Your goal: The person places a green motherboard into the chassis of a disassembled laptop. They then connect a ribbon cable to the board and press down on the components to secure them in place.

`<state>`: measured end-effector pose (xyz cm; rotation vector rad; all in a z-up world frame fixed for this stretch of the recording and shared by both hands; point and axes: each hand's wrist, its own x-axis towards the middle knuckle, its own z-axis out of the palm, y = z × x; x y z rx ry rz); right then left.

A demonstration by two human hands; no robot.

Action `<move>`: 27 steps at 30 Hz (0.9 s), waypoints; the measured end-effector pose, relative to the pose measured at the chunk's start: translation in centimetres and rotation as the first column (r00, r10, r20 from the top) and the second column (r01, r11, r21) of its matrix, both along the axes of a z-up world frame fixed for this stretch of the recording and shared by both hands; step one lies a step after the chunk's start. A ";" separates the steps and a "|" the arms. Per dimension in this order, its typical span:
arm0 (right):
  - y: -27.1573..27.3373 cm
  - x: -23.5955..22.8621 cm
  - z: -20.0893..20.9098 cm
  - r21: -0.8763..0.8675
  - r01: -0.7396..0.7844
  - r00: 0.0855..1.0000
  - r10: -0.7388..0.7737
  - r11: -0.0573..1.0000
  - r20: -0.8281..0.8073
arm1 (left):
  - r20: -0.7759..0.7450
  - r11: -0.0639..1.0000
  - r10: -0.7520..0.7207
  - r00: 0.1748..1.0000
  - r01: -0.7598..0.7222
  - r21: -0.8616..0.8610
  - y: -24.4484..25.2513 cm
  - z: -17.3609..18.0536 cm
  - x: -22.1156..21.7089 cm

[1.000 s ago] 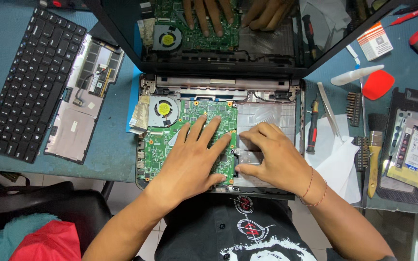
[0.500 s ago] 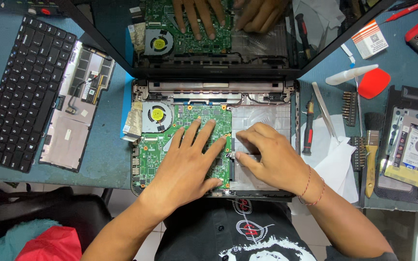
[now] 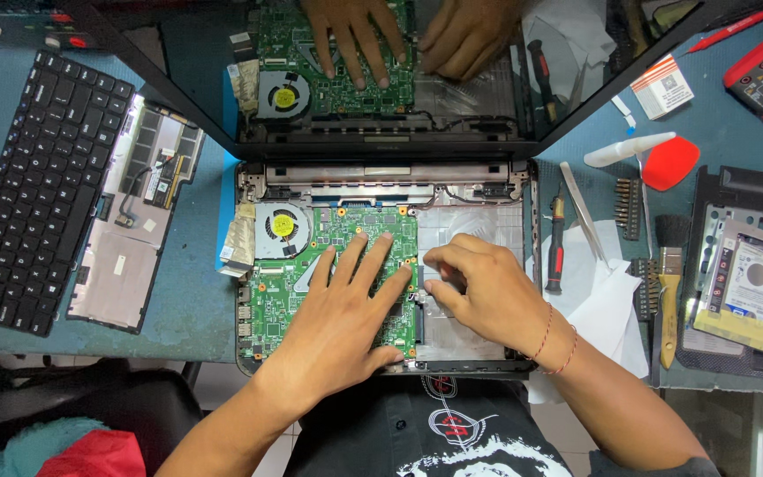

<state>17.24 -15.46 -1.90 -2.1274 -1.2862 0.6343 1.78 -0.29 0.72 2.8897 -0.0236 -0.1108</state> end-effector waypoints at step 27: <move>-2.3 7.8 -1.6 0.056 0.424 0.790 -0.399 0.904 0.466 | 0.085 0.995 -0.048 0.995 0.040 0.092 1.3 -0.6 5.3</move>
